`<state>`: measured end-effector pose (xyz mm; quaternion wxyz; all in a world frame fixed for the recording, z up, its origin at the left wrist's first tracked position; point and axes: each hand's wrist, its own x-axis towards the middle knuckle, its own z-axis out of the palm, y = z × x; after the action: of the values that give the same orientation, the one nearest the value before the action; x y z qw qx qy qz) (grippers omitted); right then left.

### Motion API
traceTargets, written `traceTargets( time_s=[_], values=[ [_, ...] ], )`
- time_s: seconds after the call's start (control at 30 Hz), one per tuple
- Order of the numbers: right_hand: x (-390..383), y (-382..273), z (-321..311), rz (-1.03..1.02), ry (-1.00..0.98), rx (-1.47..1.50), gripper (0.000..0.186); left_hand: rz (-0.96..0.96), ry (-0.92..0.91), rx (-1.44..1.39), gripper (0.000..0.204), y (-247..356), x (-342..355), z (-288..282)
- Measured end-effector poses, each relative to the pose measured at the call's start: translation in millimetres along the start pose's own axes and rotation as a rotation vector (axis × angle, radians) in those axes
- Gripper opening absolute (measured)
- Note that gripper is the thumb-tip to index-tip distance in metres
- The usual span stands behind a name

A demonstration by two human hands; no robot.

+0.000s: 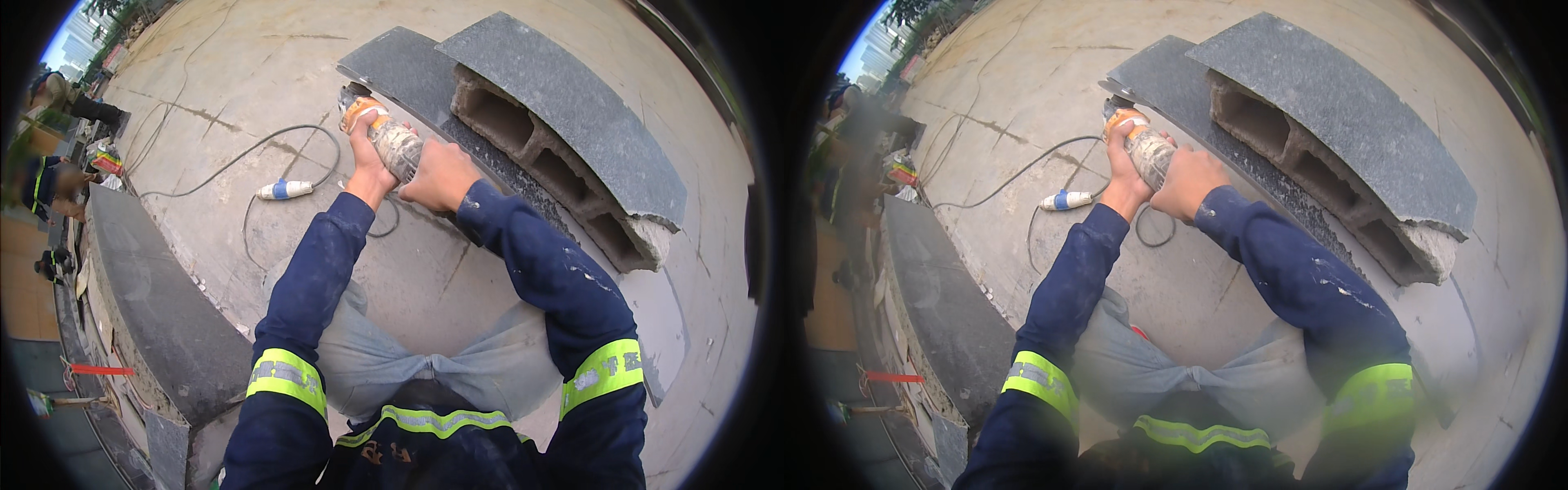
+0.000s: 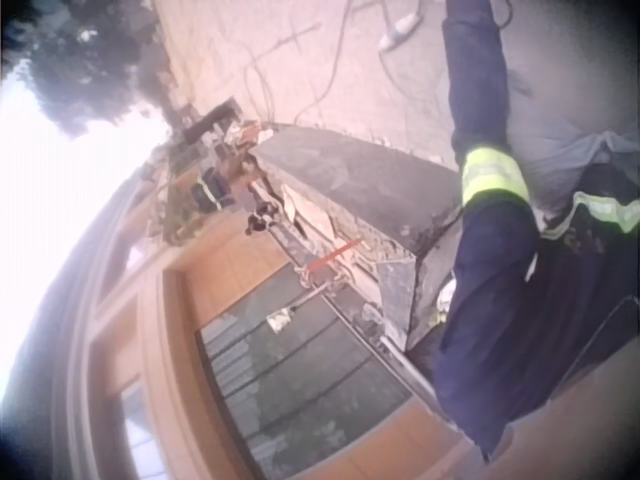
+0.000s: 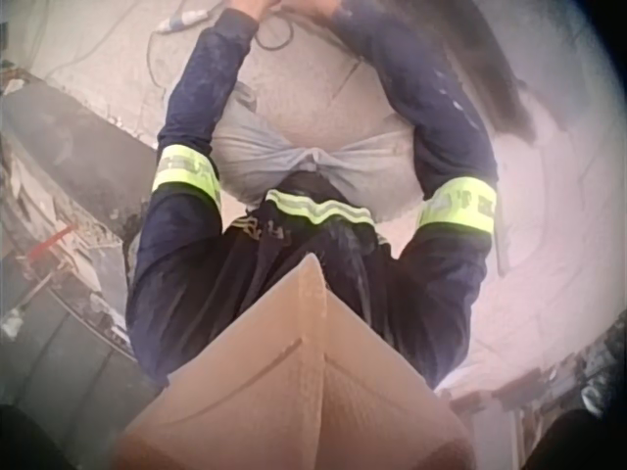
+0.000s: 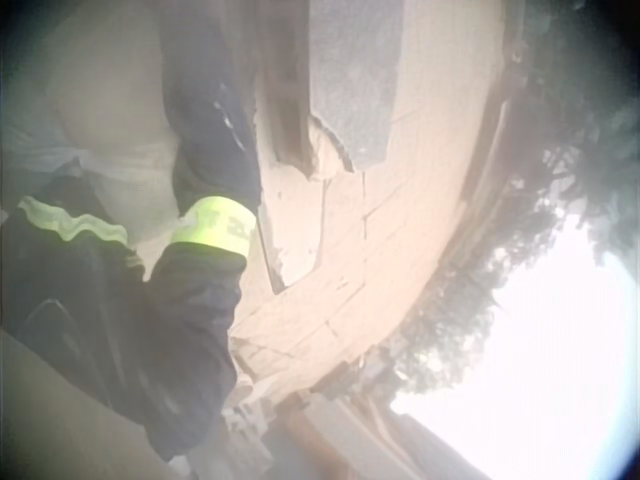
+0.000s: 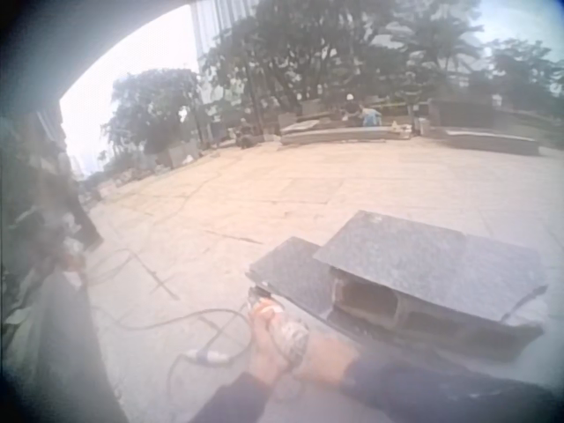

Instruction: The person uses an angle grinder to cut a dark stone slab resting on a hollow concrete block. The person holds the tool with both hands and guides it along the slab's edge, generating dust as the cut progresses.

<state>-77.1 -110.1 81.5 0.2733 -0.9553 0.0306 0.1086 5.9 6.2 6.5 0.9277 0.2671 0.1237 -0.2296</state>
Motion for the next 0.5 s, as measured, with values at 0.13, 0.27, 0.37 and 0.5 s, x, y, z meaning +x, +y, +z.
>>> traceTargets(
  time_s=[0.13,0.27,0.37,0.5],
  values=[
    [-6.9,0.5,-2.8,0.0,-0.001,-0.014,0.057,-0.012,-0.025,-0.011,0.05,-3.0,-4.8,0.9],
    [-11.4,5.6,-1.3,-0.021,0.039,0.003,0.061,-0.016,-0.037,-0.013,0.051,-5.6,-9.4,3.8],
    [-15.0,5.8,-2.4,-0.033,0.044,0.003,0.061,-0.014,-0.043,-0.013,0.051,-6.7,-12.6,5.5],
    [-23.3,2.9,-6.8,-0.024,0.024,-0.019,0.057,-0.028,-0.05,-0.02,0.049,-8.2,-16.5,4.7]
  ],
)
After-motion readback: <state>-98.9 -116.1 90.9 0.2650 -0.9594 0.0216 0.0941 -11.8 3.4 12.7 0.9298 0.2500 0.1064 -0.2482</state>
